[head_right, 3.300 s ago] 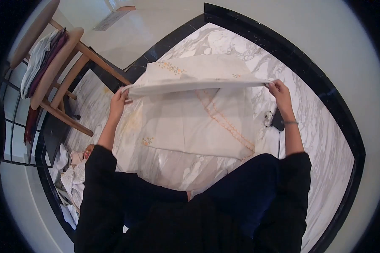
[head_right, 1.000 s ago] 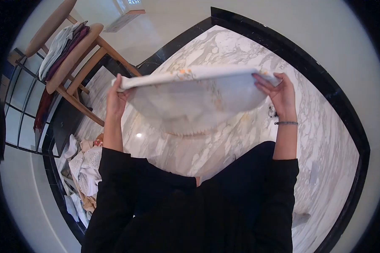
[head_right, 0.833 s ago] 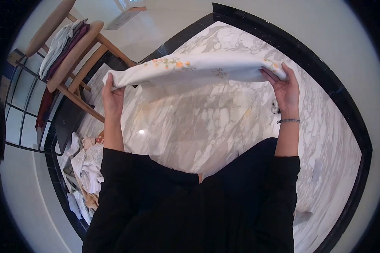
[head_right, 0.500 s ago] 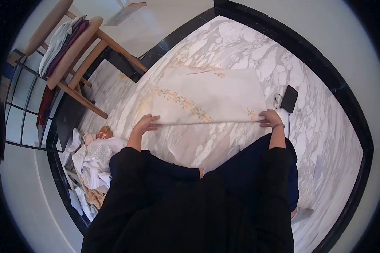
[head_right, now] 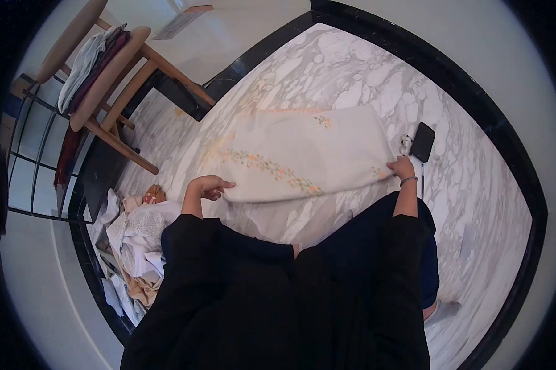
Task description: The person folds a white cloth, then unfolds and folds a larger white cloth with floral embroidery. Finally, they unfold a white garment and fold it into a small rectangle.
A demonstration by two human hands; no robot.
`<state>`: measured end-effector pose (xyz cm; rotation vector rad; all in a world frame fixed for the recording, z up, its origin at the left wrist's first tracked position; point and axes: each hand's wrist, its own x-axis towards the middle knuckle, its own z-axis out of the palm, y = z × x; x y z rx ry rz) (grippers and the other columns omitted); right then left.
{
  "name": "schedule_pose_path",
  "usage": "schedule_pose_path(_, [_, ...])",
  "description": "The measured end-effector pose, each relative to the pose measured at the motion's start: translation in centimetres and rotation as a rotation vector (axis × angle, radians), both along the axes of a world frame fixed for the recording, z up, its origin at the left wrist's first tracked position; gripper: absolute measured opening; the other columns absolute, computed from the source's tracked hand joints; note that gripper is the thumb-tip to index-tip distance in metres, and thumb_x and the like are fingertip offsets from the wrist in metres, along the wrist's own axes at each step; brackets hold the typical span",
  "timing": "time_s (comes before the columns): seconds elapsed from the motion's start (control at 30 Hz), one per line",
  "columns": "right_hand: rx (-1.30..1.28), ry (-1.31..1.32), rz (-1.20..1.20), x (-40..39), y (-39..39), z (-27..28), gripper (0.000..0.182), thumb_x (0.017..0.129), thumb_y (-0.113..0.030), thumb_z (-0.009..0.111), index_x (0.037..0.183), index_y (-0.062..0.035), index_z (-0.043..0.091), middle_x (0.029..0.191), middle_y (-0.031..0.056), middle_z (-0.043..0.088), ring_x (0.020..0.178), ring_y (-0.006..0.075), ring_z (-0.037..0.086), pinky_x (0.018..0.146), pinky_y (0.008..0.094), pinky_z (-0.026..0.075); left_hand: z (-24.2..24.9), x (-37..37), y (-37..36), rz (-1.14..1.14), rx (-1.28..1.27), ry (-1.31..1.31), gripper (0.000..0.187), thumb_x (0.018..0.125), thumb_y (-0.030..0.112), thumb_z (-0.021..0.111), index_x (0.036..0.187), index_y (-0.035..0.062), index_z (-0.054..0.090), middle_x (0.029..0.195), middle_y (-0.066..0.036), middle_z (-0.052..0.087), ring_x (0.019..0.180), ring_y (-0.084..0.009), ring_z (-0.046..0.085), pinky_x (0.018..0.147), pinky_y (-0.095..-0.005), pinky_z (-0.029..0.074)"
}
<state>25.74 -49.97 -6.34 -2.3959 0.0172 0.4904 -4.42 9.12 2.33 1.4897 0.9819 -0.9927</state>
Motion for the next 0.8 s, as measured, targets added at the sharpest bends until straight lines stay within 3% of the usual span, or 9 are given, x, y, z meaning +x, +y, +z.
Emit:
schedule_pose_path(0.07, [-0.298, 0.028, 0.141, -0.1, -0.4, 1.0, 0.050, 0.063, -0.029, 0.079, 0.100, 0.0042, 0.068, 0.090, 0.0211, 0.070, 0.080, 0.0287, 0.071, 0.068, 0.0364, 0.055, 0.3, -0.4, -0.9, 0.034, 0.125, -0.009, 0.045, 0.077, 0.044, 0.078, 0.085, 0.0033, 0.061, 0.067, -0.004, 0.056, 0.055, -0.0123, 0.052, 0.053, -0.0228, 0.047])
schedule_pose_path(0.2, [-0.334, -0.028, 0.031, -0.9, 0.6, 3.1, 0.065, 0.062, -0.037, 0.078, 0.109, 0.0060, 0.065, 0.105, 0.0235, 0.067, 0.098, 0.0322, 0.066, 0.084, 0.0387, 0.051, -1.4, -0.2, -0.2, 0.207, 0.261, -0.168, 0.061, 0.073, 0.049, 0.079, 0.102, -0.0018, 0.060, 0.089, -0.016, 0.066, 0.074, -0.0200, 0.065, 0.057, -0.0306, 0.052])
schedule_pose_path(0.27, [-0.280, -0.070, -0.080, -1.7, 1.9, 4.3, 0.072, 0.062, -0.041, 0.077, 0.114, 0.0065, 0.063, 0.110, 0.0241, 0.065, 0.105, 0.0335, 0.063, 0.091, 0.0387, 0.049, -3.1, 0.6, -0.6, 0.257, 0.546, -0.374, 0.069, 0.072, 0.046, 0.080, 0.112, -0.0022, 0.053, 0.095, -0.017, 0.065, 0.080, -0.0237, 0.066, 0.060, -0.0349, 0.054])
schedule_pose_path(0.37, [-0.157, -0.173, -0.045, -1.2, 2.9, 2.7, 0.072, 0.063, -0.040, 0.076, 0.118, 0.0031, 0.061, 0.112, 0.0236, 0.065, 0.108, 0.0332, 0.062, 0.093, 0.0367, 0.047, -6.3, 1.6, -0.3, 0.328, 0.595, -0.562, 0.076, 0.073, 0.036, 0.080, 0.127, -0.0002, 0.040, 0.105, -0.021, 0.063, 0.085, -0.0283, 0.067, 0.066, -0.0415, 0.057])
schedule_pose_path(0.47, [-0.150, -0.381, -0.046, -1.9, 3.6, 1.4, 0.056, 0.064, -0.034, 0.078, 0.102, 0.0051, 0.067, 0.096, 0.0232, 0.069, 0.090, 0.0320, 0.068, 0.083, 0.0375, 0.052, -6.1, 1.8, -1.5, 0.367, 0.479, -0.610, 0.072, 0.074, 0.031, 0.079, 0.127, 0.0016, 0.041, 0.108, -0.021, 0.062, 0.087, -0.0284, 0.066, 0.065, -0.0423, 0.057])
schedule_pose_path(0.57, [-0.067, -0.166, 0.073, -1.5, 3.4, 2.3, 0.056, 0.064, -0.029, 0.079, 0.104, 0.0085, 0.065, 0.098, 0.0248, 0.068, 0.091, 0.0328, 0.068, 0.083, 0.0373, 0.052, -4.4, 1.9, -1.7, 0.377, 0.408, -0.558, 0.069, 0.074, 0.028, 0.079, 0.127, 0.0030, 0.043, 0.108, -0.018, 0.062, 0.090, -0.0273, 0.066, 0.064, -0.0424, 0.056])
schedule_pose_path(0.67, [-0.151, -0.083, 0.238, -0.6, 2.8, 1.8, 0.045, 0.068, -0.020, 0.076, 0.106, 0.0026, 0.067, 0.100, 0.0224, 0.069, 0.091, 0.0341, 0.068, 0.080, 0.0388, 0.053, -1.3, 2.0, -2.7, 0.387, 0.288, -0.487, 0.070, 0.073, 0.025, 0.079, 0.130, 0.0025, 0.045, 0.107, -0.016, 0.063, 0.092, -0.0261, 0.065, 0.069, -0.0419, 0.054])
schedule_pose_path(0.73, [-0.448, 0.006, 0.390, -0.4, 3.0, 1.6, 0.045, 0.066, -0.020, 0.077, 0.104, 0.0028, 0.067, 0.100, 0.0224, 0.068, 0.091, 0.0346, 0.068, 0.080, 0.0389, 0.054, -0.9, 2.1, -2.7, 0.336, 0.205, -0.464, 0.071, 0.073, 0.024, 0.079, 0.132, 0.0012, 0.046, 0.107, -0.016, 0.064, 0.093, -0.0265, 0.065, 0.074, -0.0409, 0.052])
schedule_pose_path(0.8, [-0.562, 0.057, 0.368, -0.4, 3.4, 1.5, 0.047, 0.066, -0.022, 0.077, 0.104, 0.0030, 0.067, 0.101, 0.0229, 0.068, 0.092, 0.0353, 0.067, 0.080, 0.0393, 0.054, -1.6, 2.3, -2.7, 0.322, 0.337, -0.593, 0.068, 0.073, 0.024, 0.078, 0.129, 0.0000, 0.049, 0.107, -0.016, 0.065, 0.092, -0.0262, 0.065, 0.079, -0.0386, 0.051])
